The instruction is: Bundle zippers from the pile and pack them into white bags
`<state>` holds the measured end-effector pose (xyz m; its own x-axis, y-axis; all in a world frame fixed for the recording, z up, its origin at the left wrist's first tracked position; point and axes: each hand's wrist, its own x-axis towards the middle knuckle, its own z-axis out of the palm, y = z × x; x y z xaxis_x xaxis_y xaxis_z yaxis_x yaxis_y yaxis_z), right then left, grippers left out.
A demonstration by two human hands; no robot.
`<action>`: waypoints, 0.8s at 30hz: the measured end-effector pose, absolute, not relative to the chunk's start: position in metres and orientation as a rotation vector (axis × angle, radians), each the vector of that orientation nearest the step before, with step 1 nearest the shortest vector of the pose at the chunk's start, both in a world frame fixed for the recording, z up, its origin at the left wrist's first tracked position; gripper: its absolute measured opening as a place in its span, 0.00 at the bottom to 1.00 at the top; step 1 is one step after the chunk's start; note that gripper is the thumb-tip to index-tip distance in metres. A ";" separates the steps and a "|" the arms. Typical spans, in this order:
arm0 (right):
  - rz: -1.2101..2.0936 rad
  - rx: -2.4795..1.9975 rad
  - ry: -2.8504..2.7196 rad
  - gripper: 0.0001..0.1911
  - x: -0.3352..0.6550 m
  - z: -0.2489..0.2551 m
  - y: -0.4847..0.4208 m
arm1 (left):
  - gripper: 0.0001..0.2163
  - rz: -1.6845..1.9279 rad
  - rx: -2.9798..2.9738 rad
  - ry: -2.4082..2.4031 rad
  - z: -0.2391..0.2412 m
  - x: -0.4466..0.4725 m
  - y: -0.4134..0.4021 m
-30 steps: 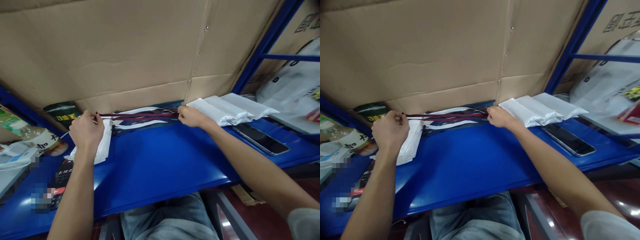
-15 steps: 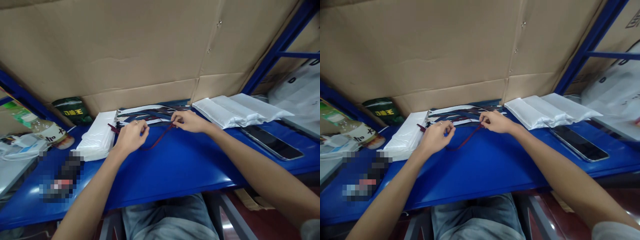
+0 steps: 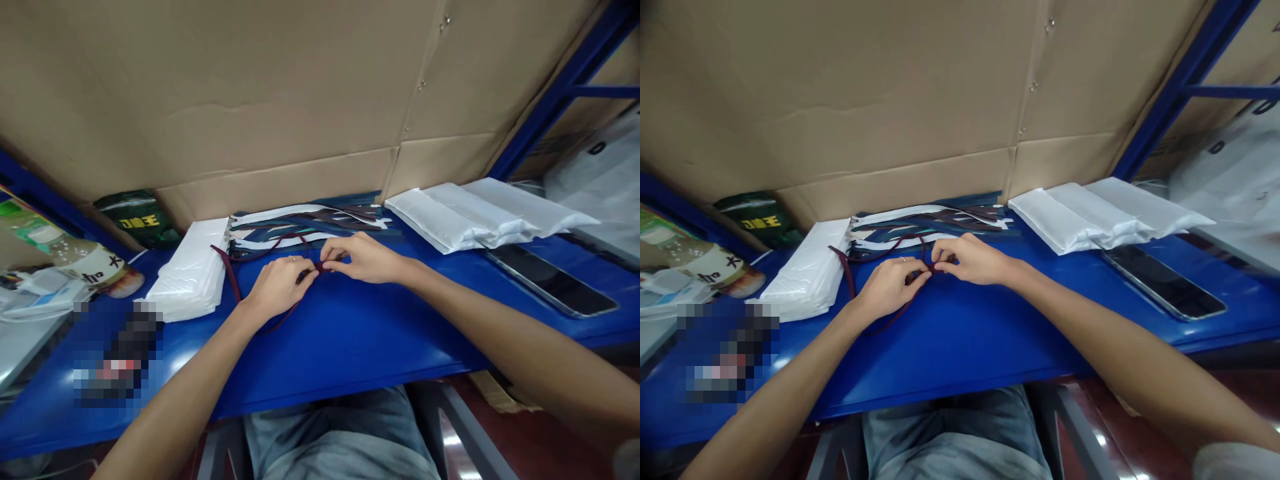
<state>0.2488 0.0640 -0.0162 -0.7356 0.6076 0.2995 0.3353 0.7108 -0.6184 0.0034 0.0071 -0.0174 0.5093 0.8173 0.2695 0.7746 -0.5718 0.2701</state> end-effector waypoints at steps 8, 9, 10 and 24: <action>0.809 -0.755 -2.442 0.08 0.247 -0.011 0.061 | 0.09 0.441 2.768 1.506 -0.002 0.013 -0.003; 0.792 -0.784 -2.449 0.09 0.250 -0.009 0.062 | 0.08 0.453 2.747 1.534 -0.001 0.011 -0.002; 0.761 -0.821 -2.465 0.10 0.254 -0.007 0.065 | 0.07 0.464 2.720 1.571 0.000 0.008 0.000; 0.762 -1.988 -2.269 0.11 0.372 0.001 0.127 | 0.14 0.464 2.293 1.971 0.049 -0.107 0.013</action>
<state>0.3718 0.1273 0.0014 -0.1829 0.9391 -0.2908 0.9244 0.0636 -0.3761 -0.1067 0.0125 0.0490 0.1252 0.9768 0.1735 0.9517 -0.1677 0.2573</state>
